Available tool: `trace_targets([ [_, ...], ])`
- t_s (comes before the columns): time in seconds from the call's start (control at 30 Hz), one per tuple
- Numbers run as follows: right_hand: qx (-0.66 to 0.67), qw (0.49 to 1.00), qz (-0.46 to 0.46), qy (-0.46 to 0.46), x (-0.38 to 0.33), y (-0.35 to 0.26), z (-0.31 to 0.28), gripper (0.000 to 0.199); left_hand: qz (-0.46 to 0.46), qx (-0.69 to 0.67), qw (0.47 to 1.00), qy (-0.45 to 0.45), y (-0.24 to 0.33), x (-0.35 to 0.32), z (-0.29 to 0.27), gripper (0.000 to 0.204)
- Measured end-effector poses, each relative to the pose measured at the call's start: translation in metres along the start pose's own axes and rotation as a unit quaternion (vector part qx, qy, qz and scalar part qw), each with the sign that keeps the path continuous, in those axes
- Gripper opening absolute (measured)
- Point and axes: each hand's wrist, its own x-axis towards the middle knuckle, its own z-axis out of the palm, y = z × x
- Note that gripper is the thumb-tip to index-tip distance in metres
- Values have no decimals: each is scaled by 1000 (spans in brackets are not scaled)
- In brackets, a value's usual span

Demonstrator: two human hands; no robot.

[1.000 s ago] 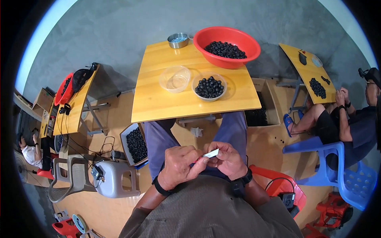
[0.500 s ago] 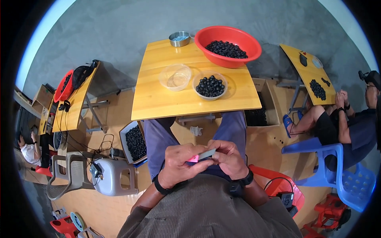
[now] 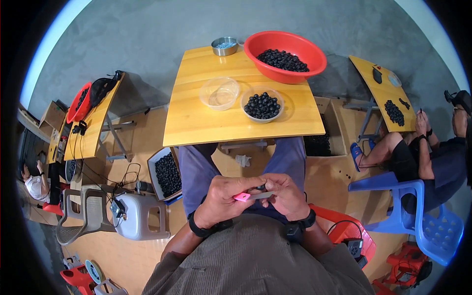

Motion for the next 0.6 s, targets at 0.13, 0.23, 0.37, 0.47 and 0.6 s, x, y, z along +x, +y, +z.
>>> trace_targets([
  [0.13, 51, 997, 9, -63, 0, 2, -2, 23, -20, -24, 999, -10, -2, -1, -1, 28],
  [0.23, 76, 995, 2, -72, 0, 1, 1, 23, -33, -11, 999, -6, -4, -3, 0, 28],
  [0.37, 101, 991, 18, -89, 1, 4, 4, 23, -32, -32, 999, 1, -7, -4, 0, 26],
  [0.47, 127, 987, 40, -91, 0, 4, 3, 23, -46, -45, 998, -14, -6, -4, -1, 26],
  [0.6, 126, 986, 46, -97, 0, 4, 1, 23, -54, -72, 996, -11, -11, -5, 1, 31],
])
